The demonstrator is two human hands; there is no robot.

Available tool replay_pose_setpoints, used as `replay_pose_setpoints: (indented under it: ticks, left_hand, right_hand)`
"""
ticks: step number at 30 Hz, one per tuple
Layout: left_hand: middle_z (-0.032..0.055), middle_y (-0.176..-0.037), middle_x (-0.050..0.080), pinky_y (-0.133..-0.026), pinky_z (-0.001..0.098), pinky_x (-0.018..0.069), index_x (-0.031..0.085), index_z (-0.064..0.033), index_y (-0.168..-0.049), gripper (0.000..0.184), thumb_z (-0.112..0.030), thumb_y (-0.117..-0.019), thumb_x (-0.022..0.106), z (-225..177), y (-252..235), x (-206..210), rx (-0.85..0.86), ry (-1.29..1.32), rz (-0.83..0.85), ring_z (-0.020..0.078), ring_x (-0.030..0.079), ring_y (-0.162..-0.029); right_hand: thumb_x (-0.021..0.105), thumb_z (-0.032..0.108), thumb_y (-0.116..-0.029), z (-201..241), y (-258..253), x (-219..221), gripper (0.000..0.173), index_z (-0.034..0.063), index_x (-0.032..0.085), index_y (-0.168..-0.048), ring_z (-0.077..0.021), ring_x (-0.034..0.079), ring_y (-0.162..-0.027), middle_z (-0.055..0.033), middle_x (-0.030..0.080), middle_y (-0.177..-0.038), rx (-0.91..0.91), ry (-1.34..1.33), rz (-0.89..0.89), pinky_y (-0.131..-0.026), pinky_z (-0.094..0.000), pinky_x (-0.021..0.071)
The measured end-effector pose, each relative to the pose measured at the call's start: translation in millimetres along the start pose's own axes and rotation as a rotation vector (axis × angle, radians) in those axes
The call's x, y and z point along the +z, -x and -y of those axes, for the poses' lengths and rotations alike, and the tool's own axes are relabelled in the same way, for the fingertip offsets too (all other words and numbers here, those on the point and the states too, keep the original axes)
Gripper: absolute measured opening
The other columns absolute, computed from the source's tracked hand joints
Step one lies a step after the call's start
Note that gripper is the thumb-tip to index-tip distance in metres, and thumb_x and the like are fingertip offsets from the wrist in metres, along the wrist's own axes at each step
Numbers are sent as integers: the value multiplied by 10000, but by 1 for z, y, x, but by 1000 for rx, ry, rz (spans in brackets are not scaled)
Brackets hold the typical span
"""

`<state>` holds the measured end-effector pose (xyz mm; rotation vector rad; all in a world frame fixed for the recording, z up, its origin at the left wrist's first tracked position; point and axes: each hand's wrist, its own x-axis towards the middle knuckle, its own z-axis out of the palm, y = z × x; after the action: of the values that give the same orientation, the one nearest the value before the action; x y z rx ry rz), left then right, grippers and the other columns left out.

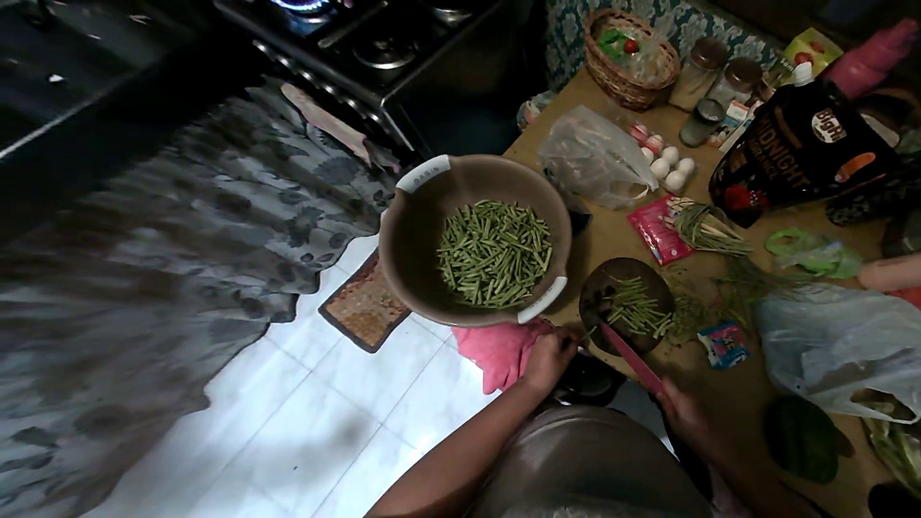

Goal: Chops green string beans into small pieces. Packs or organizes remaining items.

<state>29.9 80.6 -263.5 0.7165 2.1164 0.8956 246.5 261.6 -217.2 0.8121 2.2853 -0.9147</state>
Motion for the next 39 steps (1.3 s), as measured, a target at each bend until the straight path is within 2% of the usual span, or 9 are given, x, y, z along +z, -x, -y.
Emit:
replay_pose_setpoints:
  ticks: [4,9,18,22,27,30,33,36,39]
  left_hand:
    - [184,-1199,698,-1044,475,498,706,8,-1162,297,-213,-1048,542,-6,-11,9,1,-14,52,294,667,-1149]
    - [210,-1181,685,-1035,470,498,684,30,-1152,289,-203,-1048,550,-13,-28,20,67,-68,70,319,660,-1143]
    - [225,-1198,685,-1059,457,494,690,49,-1163,298,-182,-1044,542,-12,-33,23,84,-152,87,334,660,-1164]
    - [205,-1157,701,-1013,471,526,701,27,-1137,272,-178,-1027,559,-18,-26,18,81,-138,49,320,683,-1107]
    - [196,-1160,713,-1049,419,513,723,23,-1144,271,-160,-1041,552,-83,-30,28,411,-64,58,294,676,-1139]
    - [196,-1309,665,-1085,411,499,679,-15,-1301,335,-214,-1057,565,-128,-43,34,602,-39,95,292,646,-1230]
    - [214,-1391,603,-1115,434,469,649,-31,-1340,339,-191,-1066,532,-131,-64,18,435,-168,48,322,595,-1292]
    - [221,-1431,571,-1148,498,422,640,-44,-1353,338,-157,-1054,529,-100,-85,2,166,-335,45,374,521,-1366]
    - [209,-1454,562,-1147,529,409,647,-47,-1339,349,-212,-1040,576,-81,-91,2,52,-396,77,396,490,-1390]
  right_hand:
    - [410,182,-1107,4,6,-8,406,-70,509,-1409,-452,677,-1075,-316,672,-1142,-10,-12,-39,-971,-594,515]
    - [437,195,-1091,13,20,-8,337,-6,594,-1312,-420,720,-914,-247,712,-966,-40,141,-105,-818,-590,570]
    - [390,177,-1112,37,12,-12,392,22,474,-1462,-447,681,-1096,-283,681,-1167,140,135,93,-951,-590,530]
    - [403,220,-1111,9,3,-2,383,14,511,-1415,-440,694,-1041,-279,692,-1099,41,46,57,-921,-589,540]
    - [405,264,-1110,-8,3,9,382,30,551,-1375,-425,712,-977,-255,709,-1017,-16,6,-17,-875,-593,557]
    - [413,256,-1108,-7,10,9,374,16,570,-1349,-435,715,-964,-260,712,-1006,-17,2,-62,-862,-599,562]
    - [391,274,-1118,-3,20,0,381,44,535,-1385,-437,712,-986,-258,709,-1026,52,-2,6,-869,-595,557]
    - [377,275,-1124,0,26,-3,389,65,510,-1423,-443,706,-1014,-265,707,-1051,87,-7,45,-886,-598,551]
    - [379,275,-1124,4,28,-1,382,72,520,-1415,-435,710,-1017,-258,709,-1058,97,14,50,-882,-589,556]
